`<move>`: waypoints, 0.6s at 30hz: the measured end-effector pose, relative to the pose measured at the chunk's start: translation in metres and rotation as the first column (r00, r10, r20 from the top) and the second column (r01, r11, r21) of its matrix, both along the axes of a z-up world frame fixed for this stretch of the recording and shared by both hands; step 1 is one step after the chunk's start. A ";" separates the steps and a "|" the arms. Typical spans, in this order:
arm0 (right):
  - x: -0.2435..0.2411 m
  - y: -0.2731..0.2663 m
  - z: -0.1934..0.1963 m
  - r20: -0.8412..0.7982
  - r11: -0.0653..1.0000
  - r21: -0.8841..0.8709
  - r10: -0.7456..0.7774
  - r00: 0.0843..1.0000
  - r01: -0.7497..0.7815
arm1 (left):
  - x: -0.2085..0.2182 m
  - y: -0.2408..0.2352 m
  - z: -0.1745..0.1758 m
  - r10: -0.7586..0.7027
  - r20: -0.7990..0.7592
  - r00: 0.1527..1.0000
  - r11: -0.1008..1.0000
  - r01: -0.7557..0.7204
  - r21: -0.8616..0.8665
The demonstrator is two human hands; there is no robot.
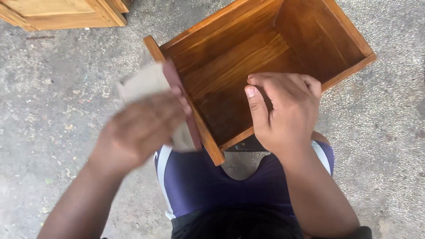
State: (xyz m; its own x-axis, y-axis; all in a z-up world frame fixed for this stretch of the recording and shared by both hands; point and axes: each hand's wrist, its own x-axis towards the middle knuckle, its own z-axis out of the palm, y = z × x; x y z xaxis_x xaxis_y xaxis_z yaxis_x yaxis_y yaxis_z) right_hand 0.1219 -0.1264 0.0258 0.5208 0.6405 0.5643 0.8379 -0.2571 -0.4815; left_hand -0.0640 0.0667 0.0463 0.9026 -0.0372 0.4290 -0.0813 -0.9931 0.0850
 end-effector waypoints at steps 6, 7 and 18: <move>-0.002 -0.001 -0.001 0.011 1.000 0.011 0.023 1.000 -0.023 | 0.005 0.005 -0.004 0.118 0.036 0.992 0.987 -0.121 0.108; -0.001 0.000 -0.002 0.027 1.000 0.017 0.011 1.000 -0.011 | 0.005 0.001 -0.006 0.066 0.039 0.997 0.992 -0.070 0.109; 0.000 -0.001 0.002 0.034 0.999 0.004 -0.044 0.998 0.043 | 0.003 -0.023 -0.007 -0.036 0.063 0.997 0.995 0.030 0.099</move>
